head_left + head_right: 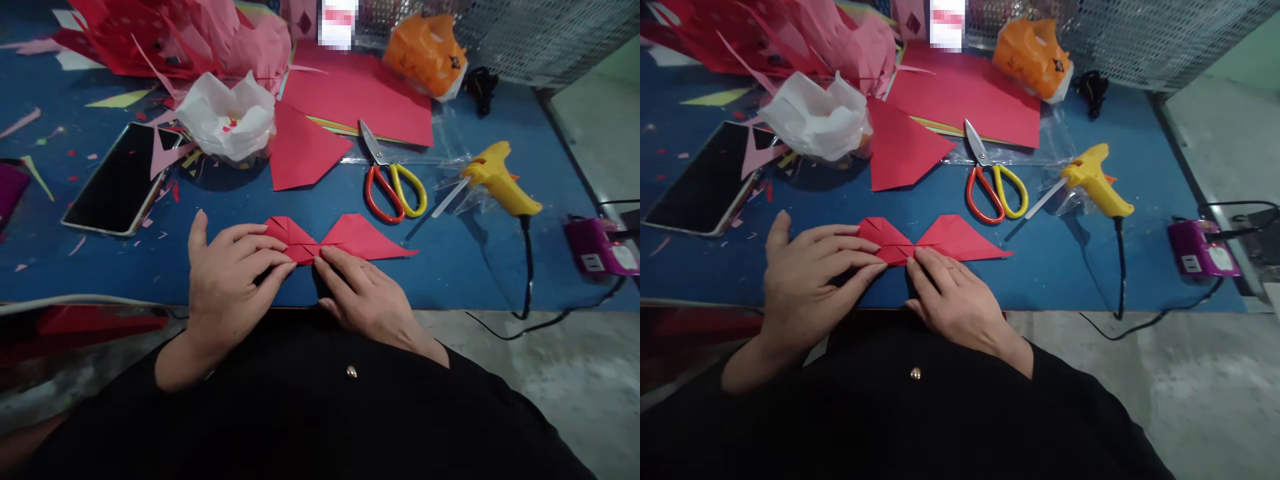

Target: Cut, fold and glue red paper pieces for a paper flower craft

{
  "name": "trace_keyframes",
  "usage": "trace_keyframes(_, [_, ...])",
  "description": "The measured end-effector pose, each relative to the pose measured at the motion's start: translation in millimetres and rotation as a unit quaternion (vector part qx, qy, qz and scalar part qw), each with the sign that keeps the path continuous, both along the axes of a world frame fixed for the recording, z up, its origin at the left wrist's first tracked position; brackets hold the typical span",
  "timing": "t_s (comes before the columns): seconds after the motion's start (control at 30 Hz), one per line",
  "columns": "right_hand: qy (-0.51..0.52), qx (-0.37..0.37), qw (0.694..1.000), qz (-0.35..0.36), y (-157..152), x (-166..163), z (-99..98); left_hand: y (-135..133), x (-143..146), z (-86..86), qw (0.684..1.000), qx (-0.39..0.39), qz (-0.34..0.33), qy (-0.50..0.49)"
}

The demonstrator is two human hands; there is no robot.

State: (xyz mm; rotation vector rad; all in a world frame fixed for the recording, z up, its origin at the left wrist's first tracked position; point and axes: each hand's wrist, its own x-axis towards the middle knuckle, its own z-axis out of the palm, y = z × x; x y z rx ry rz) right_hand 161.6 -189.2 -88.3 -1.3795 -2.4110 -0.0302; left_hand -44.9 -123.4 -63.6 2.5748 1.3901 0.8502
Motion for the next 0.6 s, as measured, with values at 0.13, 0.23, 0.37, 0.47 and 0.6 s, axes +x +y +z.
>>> trace_keyframes(0.13, [-0.007, 0.006, 1.0, 0.0, -0.5, 0.5, 0.5, 2.7, -5.4, 0.0, 1.0, -0.024, 0.003, -0.016])
trace_keyframes(0.23, [-0.013, 0.007, 1.0, 0.001, 0.0, 0.4, 1.9, 4.7, -10.0, 0.3, 0.998, -0.052, -0.001, -0.028])
trace_keyframes(0.37, [-0.041, 0.006, 0.999, 0.007, 1.7, -0.8, 4.6, 7.4, -16.6, 0.5, 0.997, -0.062, -0.011, -0.033])
trace_keyframes(0.47, [-0.049, 0.003, 0.999, 0.017, 3.6, -1.9, 6.9, 9.0, -21.4, 0.4, 0.998, -0.062, -0.02, -0.023])
trace_keyframes(0.6, [-0.053, -0.006, 0.998, 0.027, 5.4, -2.7, 9.1, 10.3, -28.5, 0.7, 0.998, -0.053, -0.018, -0.019])
